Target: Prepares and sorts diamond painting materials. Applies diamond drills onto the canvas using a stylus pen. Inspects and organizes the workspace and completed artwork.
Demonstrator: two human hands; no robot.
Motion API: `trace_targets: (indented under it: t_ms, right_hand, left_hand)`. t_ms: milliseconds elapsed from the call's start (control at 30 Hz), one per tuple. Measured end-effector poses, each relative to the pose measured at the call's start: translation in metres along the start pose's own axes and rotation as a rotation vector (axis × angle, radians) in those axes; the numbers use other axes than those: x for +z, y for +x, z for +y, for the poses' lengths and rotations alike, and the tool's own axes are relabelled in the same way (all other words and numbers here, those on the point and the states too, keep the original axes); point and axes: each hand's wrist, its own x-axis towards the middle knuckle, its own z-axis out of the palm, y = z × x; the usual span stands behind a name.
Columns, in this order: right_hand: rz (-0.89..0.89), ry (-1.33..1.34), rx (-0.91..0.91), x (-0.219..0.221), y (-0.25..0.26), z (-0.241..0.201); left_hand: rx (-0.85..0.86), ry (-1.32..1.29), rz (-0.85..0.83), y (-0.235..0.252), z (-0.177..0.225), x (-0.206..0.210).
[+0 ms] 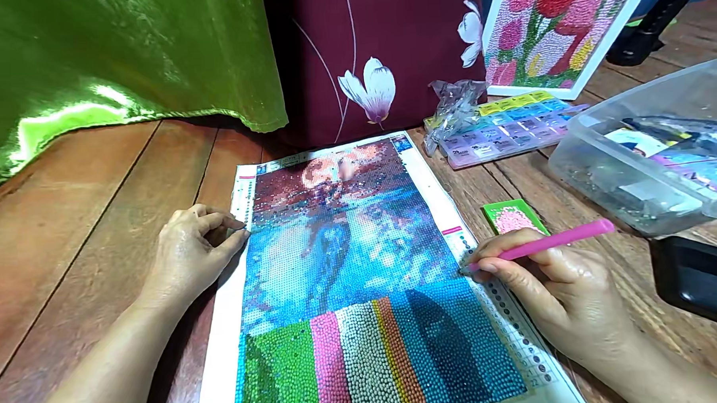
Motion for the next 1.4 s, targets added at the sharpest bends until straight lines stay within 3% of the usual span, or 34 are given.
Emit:
trace_targets:
  t_ms: [200,300,433,867,1400]
  right_hand:
    - [0.176,0.4,0.324,-0.013,0.012,-0.005]
    - [0.288,0.428,0.368,-0.027,0.022,-0.002]
    - [0.312,0.295,0.302,-0.045,0.032,0.006]
    - [0.208,-0.262,0.189,-0.042,0.014,0.023]
    - [0.183,-0.368,0.191,-0.041,0.014,0.026]
  left_hand:
    - [-0.016,-0.004,-0.03,0.001,-0.003,0.001]
    - [-0.022,0.011,-0.059,0.001,-0.01,0.002]
    - [-0.064,0.0,-0.058,-0.001,-0.011,0.006]
    - [0.007,0.043,-0.031,-0.004,-0.017,0.011]
    - [0.024,0.059,-0.041,-0.004,-0.014,0.01]
